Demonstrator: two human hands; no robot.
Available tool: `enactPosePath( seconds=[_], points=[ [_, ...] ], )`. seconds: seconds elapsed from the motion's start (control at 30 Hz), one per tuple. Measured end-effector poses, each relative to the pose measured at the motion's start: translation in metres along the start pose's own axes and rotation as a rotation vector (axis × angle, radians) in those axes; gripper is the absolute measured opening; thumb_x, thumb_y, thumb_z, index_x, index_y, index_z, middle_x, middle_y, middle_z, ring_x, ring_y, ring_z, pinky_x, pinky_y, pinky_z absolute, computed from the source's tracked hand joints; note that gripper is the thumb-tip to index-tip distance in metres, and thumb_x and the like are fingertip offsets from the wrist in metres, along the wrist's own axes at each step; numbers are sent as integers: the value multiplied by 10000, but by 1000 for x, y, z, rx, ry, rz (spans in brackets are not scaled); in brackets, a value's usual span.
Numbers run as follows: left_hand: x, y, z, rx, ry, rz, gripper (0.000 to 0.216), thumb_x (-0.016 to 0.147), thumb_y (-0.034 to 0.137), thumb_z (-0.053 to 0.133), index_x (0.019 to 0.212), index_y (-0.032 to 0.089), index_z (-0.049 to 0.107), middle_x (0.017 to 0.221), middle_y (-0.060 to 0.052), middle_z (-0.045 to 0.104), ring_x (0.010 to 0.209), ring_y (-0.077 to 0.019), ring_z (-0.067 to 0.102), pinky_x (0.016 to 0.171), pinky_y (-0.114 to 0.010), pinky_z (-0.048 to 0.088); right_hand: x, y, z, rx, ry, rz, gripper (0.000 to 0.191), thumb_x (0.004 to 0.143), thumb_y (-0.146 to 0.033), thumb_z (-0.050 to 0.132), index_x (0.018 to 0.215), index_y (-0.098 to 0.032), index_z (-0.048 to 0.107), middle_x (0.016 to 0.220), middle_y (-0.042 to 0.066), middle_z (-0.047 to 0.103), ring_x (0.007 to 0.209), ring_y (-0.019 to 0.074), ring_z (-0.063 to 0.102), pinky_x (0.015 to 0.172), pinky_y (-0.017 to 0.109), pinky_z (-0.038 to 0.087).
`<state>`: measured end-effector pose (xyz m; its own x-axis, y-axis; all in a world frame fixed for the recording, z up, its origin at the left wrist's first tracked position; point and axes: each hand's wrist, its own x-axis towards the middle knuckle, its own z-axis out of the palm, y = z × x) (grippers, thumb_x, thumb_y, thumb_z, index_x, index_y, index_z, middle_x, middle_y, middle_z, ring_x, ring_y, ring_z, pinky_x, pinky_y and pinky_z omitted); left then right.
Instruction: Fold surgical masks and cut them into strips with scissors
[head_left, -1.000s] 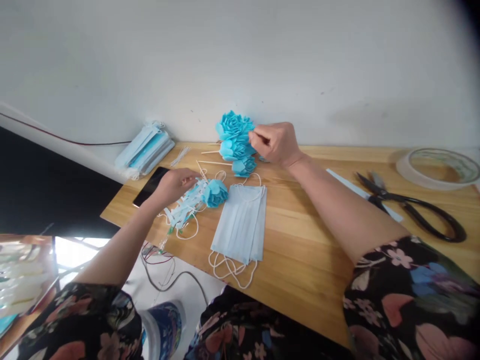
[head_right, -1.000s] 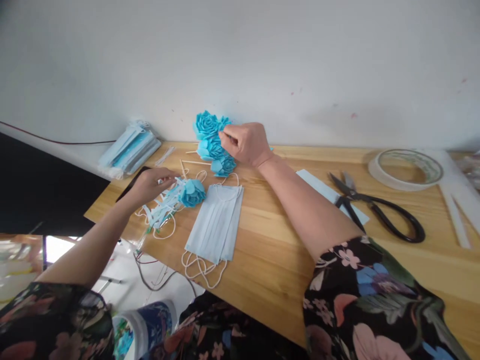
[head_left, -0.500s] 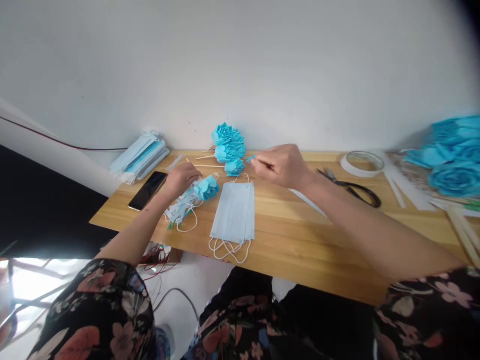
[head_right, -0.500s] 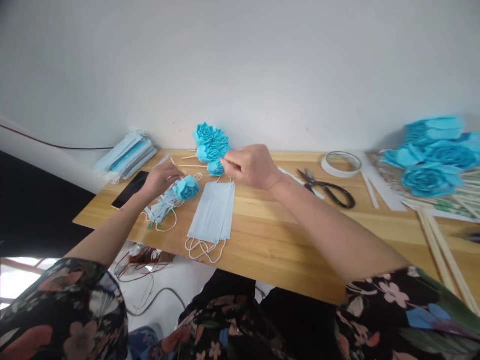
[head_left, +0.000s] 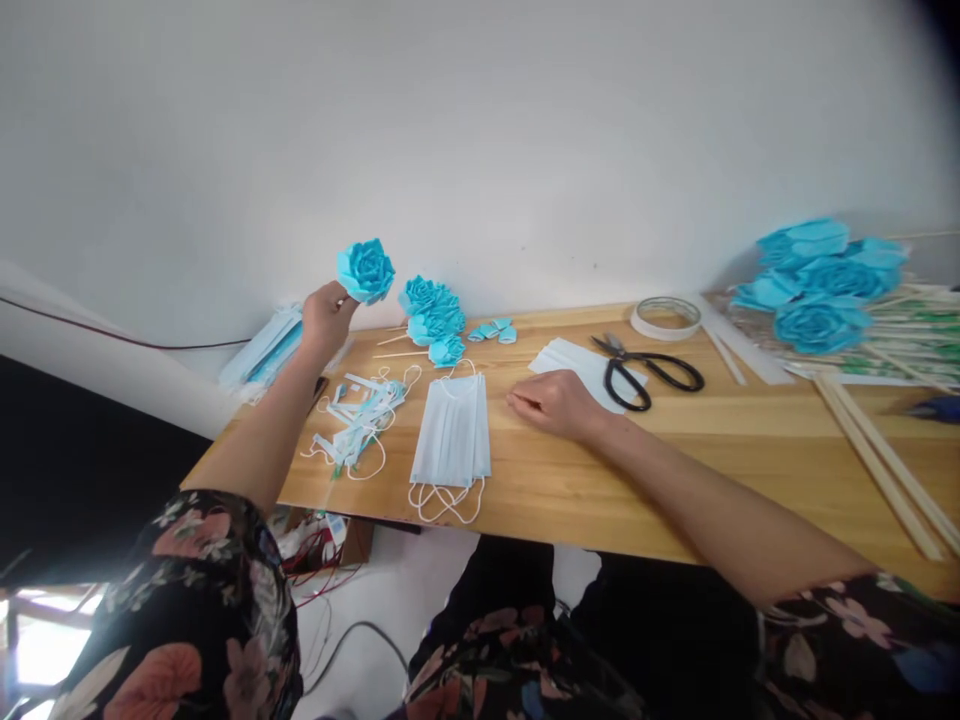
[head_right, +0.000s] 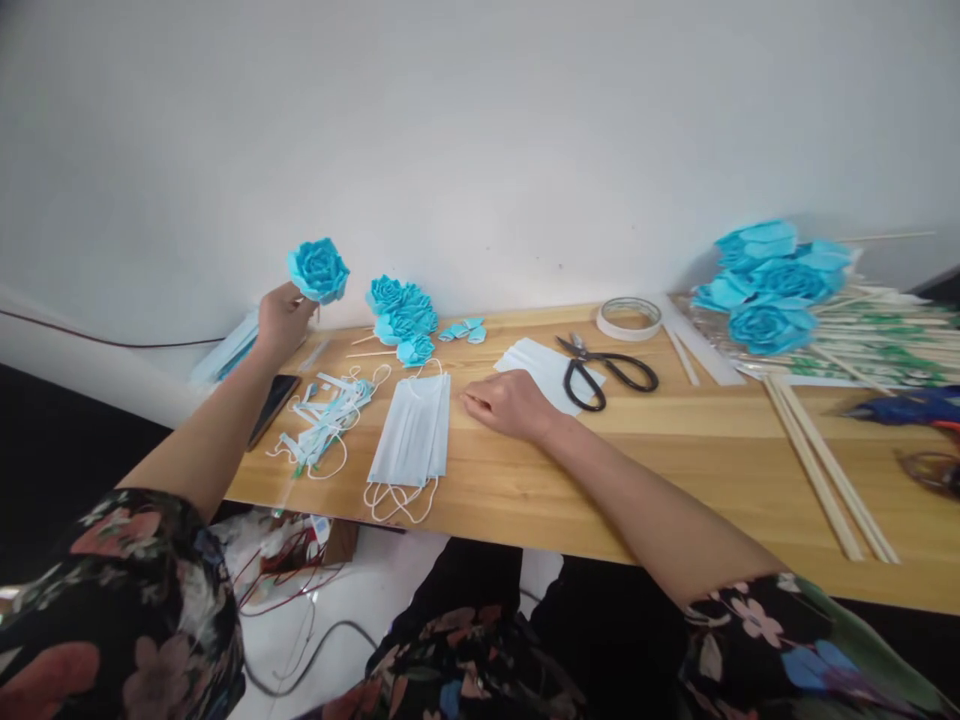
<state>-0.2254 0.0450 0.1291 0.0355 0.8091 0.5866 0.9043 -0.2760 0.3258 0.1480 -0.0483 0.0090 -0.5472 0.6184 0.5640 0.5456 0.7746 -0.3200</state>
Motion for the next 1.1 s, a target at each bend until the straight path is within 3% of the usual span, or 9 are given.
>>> enactPosePath(
  seconds=[0.27,0.43,0.77,0.93,1.1],
  points=[
    [50,8,38,-26,-71,-26,227,822,335,498,784,186,665,856,-66,695,777,-192,601,759,-309,432,-10,1,4,43,-16,2,384,949,-251,444,569,-199,422,538,5,542,518,123,460,558,284,247],
    [66,3,60,-15,-86,-98,214,800,338,510,773,197,668,794,-63,697,793,-213,621,722,-304,428,-9,0,3,66,-46,-12,368,954,-233,450,587,-202,433,551,5,561,529,132,492,563,287,257],
    [54,-32,91,-37,-95,-190,282,779,284,460,815,155,709,787,-76,724,766,-224,660,764,-315,472,-12,4,4,41,11,-40,414,1006,-259,462,603,-188,526,536,-1,561,509,114,470,554,283,247],
    [46,-36,104,23,-136,-116,245,816,274,479,785,182,703,811,-74,738,857,-249,686,807,-315,478,-13,5,7,35,21,-81,412,1028,-264,456,648,-178,591,570,2,597,541,107,507,561,270,262],
    [44,-37,113,-2,-124,-124,248,834,262,484,817,171,714,793,-79,712,825,-245,678,792,-322,493,-13,7,8,31,28,-68,414,1030,-259,467,639,-176,575,561,-7,588,527,101,505,558,272,262]
  ],
)
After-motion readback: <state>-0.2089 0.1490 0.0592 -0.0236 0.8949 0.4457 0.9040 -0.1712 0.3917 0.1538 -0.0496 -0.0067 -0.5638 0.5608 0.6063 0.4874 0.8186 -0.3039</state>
